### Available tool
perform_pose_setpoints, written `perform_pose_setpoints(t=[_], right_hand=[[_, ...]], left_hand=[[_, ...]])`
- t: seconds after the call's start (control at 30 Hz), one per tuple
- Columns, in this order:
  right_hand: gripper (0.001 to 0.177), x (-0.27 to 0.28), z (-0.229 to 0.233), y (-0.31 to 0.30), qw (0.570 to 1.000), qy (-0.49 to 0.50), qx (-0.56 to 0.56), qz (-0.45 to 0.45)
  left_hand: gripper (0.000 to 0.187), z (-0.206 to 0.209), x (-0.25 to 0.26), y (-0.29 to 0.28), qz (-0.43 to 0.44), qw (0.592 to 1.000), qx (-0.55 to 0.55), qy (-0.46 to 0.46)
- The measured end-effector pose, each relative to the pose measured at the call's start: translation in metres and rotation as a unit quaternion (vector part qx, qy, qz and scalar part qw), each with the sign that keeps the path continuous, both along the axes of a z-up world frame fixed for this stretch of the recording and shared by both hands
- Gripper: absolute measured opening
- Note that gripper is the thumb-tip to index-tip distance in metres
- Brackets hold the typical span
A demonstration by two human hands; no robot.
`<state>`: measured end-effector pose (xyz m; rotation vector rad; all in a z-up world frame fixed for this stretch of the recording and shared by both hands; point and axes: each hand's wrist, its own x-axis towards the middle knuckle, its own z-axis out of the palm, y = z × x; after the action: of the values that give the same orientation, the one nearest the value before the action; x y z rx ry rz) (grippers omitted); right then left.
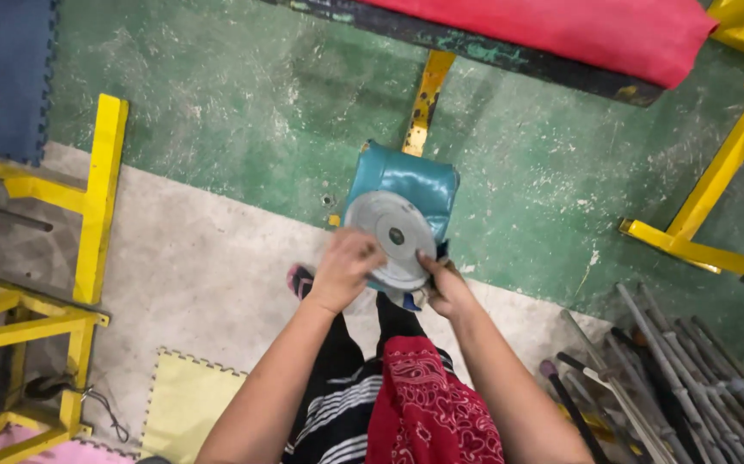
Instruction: Cleaning and wiping down various gym machines, weights, and a punching bag with a spray bottle and cloth.
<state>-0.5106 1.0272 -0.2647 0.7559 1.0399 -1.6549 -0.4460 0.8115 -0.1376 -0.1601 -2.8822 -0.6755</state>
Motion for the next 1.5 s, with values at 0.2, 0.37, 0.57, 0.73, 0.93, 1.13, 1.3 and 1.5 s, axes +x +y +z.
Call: perform_pose_setpoints(t=[0.2, 0.37, 0.57, 0.73, 0.93, 1.13, 1.3, 1.5], right_hand=[[0.056, 0.021, -0.019, -0.019, 0.997, 0.022, -0.005, -0.074], [0.070, 0.027, -0.067, 0.000, 0.977, 0.203, 0.053, 0.037], [0.065, -0.046, -0.039, 0.036, 0.774, 0.280, 0.219, 0.524], [0.056, -0.096, 0.012, -0.008, 0.691, 0.529, 0.325, 0.369], [0.078, 0.004, 0.002, -0.118, 0.447, 0.698, 0.279, 0.485], [0.078, 0.040, 0.023, -0.053, 0.359, 0.681, 0.050, 0.636], [0.071, -0.029, 0.008, 0.002, 0.330, 0.659, 0.087, 0.670], [0.088, -0.047, 0.043, -0.091, 0.314, 0.639, 0.223, 0.666]], left_hand=[[0.069, -0.124, 0.055, 0.010, 0.406, 0.770, 0.492, -0.030], [0.052, -0.232, 0.113, 0.012, 0.344, 0.346, 0.863, -0.132], [0.048, -0.230, 0.096, 0.016, 0.450, 0.331, 0.806, -0.196], [0.067, -0.202, 0.083, 0.014, 0.453, 0.340, 0.798, -0.206], [0.102, -0.212, 0.095, 0.011, 0.382, 0.285, 0.864, -0.164], [0.101, -0.211, 0.093, 0.008, 0.416, 0.235, 0.864, -0.158], [0.100, -0.210, 0.089, 0.009, 0.400, 0.278, 0.851, -0.198], [0.099, -0.218, 0.089, 0.010, 0.396, 0.303, 0.842, -0.207]])
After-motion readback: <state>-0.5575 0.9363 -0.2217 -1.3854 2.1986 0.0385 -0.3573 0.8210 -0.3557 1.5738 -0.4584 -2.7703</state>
